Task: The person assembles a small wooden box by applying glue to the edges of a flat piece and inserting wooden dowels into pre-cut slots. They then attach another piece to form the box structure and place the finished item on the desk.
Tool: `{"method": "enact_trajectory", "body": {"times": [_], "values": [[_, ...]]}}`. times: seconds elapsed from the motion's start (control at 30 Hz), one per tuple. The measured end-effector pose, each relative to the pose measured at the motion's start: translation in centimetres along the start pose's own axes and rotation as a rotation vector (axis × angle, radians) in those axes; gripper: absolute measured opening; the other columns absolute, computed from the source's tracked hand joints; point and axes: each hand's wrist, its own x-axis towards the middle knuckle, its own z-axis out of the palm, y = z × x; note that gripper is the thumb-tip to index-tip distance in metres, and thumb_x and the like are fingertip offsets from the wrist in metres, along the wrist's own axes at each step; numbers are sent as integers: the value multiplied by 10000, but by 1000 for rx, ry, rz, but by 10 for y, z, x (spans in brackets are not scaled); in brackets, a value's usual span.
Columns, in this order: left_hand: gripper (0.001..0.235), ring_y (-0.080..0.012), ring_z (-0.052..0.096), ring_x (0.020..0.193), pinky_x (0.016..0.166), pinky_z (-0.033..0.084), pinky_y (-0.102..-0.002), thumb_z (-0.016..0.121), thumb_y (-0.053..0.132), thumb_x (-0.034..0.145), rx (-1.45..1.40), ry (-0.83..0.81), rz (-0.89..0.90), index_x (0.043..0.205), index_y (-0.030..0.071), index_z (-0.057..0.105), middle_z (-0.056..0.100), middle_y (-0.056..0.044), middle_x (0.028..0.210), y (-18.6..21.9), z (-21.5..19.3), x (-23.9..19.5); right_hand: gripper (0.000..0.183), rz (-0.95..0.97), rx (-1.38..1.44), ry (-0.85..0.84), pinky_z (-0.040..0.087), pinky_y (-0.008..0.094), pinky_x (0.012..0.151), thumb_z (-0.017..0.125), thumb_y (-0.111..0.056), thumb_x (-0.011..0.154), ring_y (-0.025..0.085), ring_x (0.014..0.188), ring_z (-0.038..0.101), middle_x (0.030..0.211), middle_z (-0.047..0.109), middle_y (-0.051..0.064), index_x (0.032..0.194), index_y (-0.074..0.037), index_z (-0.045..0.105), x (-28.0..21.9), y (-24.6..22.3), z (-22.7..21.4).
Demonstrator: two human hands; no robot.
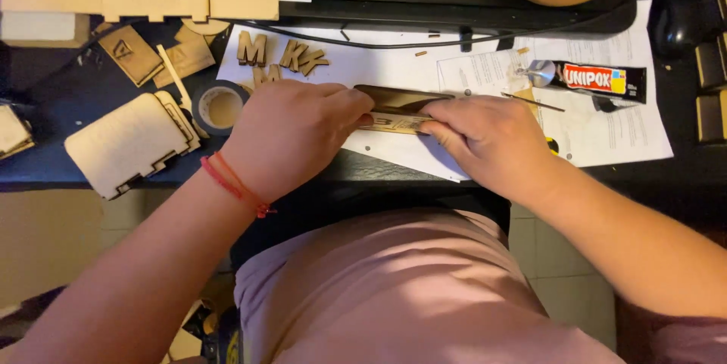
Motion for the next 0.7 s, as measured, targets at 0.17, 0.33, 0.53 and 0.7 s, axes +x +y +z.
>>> {"method": "enact_trajectory", "body": {"times": [0.17, 0.33, 0.53, 0.7], "values": [[60, -237, 544, 478, 377, 376, -388, 663, 188, 974, 33, 38, 6, 937, 146, 683, 620, 20, 639, 3, 1, -1, 219, 63, -4, 72, 539, 361, 675, 763, -253, 925, 234, 735, 702, 893, 753, 64, 1008, -52, 738, -9, -3, -19], [121, -271, 600, 535, 379, 387, -434, 622, 225, 988, 52, -11, -52, 936, 150, 701, 665, 12, 681, 5, 1, -1, 79, 13, -75, 170, 548, 375, 776, 694, -86, 1000, 281, 864, 710, 942, 735, 105, 1022, -15, 721, -8, -3, -40], [126, -256, 593, 563, 412, 381, -428, 613, 244, 1002, 82, -12, -48, 914, 160, 645, 641, 11, 691, 3, 1, -4, 226, -175, 87, 20, 525, 472, 784, 540, 36, 936, 392, 990, 669, 1128, 713, 175, 1087, 16, 707, 25, 7, -32], [75, -228, 600, 557, 415, 402, -395, 641, 228, 1003, 155, 17, 3, 975, 161, 658, 647, 28, 700, 5, 1, -5, 303, -98, 130, 12, 534, 446, 759, 561, 106, 855, 353, 905, 660, 1023, 717, 141, 1083, -10, 722, 25, 11, -22]]}}
